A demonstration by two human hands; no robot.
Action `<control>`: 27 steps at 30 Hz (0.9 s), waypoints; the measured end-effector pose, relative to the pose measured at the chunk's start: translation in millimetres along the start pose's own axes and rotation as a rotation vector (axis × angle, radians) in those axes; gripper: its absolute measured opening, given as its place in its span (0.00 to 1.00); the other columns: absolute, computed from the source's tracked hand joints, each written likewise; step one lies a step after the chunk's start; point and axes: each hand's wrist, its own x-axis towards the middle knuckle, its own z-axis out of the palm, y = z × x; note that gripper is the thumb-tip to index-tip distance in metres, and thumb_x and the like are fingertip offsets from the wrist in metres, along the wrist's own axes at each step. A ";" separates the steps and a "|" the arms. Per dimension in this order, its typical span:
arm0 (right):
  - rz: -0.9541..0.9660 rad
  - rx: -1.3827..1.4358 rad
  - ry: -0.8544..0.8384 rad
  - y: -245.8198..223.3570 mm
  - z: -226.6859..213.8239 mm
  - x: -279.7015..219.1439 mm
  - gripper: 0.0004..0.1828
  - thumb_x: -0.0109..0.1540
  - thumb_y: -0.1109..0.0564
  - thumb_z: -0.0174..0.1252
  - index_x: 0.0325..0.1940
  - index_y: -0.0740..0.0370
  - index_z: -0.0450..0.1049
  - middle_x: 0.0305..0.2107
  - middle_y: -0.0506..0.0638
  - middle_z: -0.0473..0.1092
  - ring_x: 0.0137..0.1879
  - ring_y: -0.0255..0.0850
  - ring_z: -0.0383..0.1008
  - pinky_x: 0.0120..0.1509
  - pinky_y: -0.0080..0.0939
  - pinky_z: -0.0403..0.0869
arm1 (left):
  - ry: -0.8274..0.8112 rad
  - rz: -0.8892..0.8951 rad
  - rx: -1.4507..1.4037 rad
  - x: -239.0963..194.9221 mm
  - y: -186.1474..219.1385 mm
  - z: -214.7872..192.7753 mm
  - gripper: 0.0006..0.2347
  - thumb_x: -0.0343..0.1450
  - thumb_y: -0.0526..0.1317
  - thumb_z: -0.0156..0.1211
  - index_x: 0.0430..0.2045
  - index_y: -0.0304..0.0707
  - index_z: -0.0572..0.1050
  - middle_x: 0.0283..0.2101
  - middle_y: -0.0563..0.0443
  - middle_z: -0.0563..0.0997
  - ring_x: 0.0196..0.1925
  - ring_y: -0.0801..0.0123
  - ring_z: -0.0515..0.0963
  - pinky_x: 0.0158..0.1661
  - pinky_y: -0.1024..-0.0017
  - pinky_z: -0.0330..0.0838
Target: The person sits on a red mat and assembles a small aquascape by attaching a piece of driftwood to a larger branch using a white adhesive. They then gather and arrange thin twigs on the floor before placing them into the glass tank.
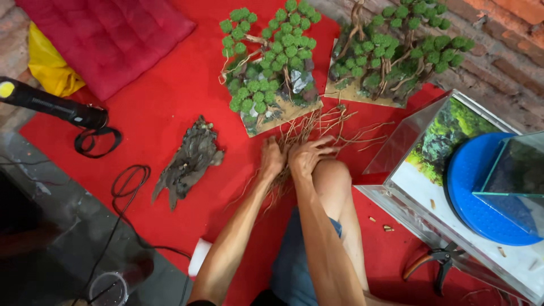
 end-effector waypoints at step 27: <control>0.618 1.394 -0.224 -7.4 4.3 26.7 0.31 0.58 0.62 0.56 0.67 0.72 0.67 0.57 0.72 0.72 0.72 0.62 0.69 0.79 0.57 0.64 | -0.106 0.006 -0.420 4.0 10.7 7.8 0.20 0.75 0.54 0.65 0.57 0.43 0.80 0.54 0.36 0.84 0.61 0.43 0.80 0.60 0.50 0.76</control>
